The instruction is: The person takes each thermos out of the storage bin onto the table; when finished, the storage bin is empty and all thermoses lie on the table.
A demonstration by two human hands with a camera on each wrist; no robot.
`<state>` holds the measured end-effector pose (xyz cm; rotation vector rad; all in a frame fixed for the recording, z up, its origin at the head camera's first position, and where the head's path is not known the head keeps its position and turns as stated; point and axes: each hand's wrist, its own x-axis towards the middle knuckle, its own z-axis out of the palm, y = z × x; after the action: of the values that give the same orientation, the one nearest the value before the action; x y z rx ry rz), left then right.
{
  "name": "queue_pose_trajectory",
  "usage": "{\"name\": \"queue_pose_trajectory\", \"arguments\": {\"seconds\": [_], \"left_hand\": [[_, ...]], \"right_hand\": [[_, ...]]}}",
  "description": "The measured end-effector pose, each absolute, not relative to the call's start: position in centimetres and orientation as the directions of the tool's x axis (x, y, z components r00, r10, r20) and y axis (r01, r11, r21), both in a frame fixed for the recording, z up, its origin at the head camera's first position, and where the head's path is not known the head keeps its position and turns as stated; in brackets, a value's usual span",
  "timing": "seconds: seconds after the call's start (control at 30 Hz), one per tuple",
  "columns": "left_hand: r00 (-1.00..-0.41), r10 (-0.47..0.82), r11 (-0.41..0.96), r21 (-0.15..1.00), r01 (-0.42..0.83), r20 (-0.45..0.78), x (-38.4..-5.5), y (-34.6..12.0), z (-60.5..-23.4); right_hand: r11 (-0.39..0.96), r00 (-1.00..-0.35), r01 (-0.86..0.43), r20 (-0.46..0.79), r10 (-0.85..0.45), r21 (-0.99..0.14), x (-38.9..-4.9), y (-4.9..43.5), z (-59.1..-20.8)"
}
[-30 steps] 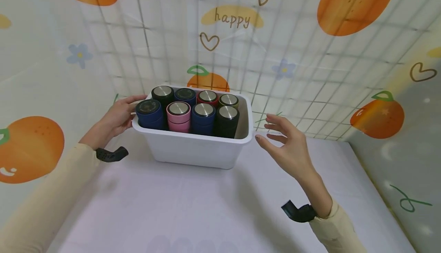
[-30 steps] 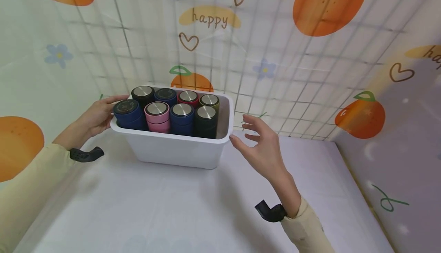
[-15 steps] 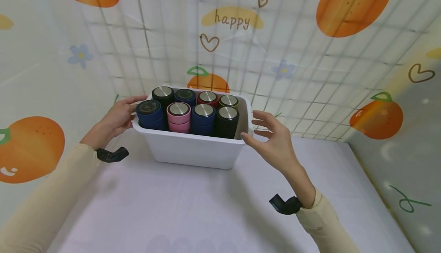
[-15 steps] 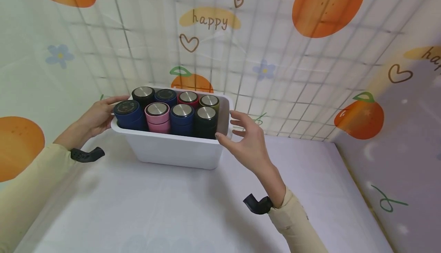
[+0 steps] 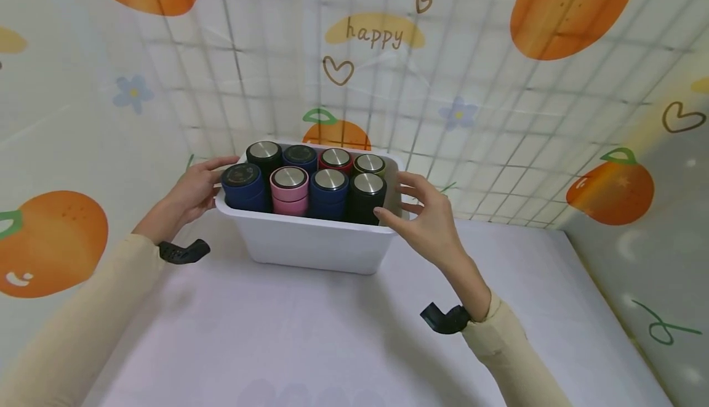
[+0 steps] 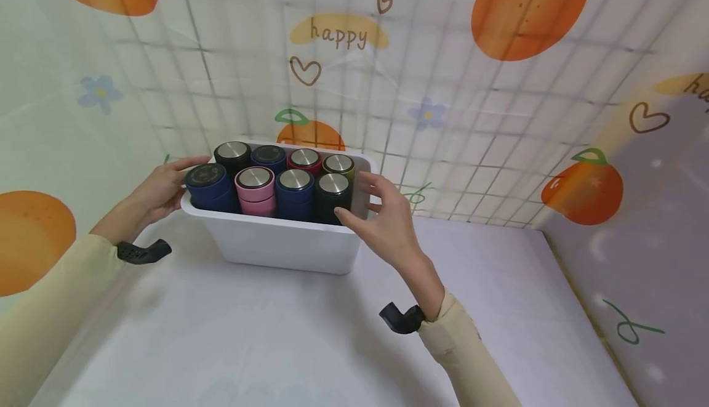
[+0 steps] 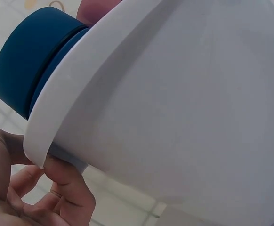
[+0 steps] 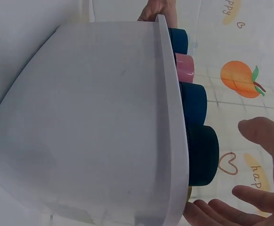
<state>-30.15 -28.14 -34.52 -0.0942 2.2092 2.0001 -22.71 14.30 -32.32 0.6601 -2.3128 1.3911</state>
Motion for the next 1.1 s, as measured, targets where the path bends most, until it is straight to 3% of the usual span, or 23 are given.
{"name": "queue_pose_trajectory", "arguments": {"seconds": [0.67, 1.1], "left_hand": [[-0.987, 0.052, 0.042, 0.988, -0.151, -0.153, -29.7, -28.5, -35.1], [-0.990, 0.055, 0.031, 0.992, -0.126, -0.128, -29.9, -28.2, -35.0]], "right_hand": [[0.343, -0.893, -0.449, 0.399, -0.211, -0.825, -24.9, 12.3, -32.8], [0.459, -0.907, -0.417, 0.394, -0.149, -0.785, -25.5, 11.3, -33.0]]}}
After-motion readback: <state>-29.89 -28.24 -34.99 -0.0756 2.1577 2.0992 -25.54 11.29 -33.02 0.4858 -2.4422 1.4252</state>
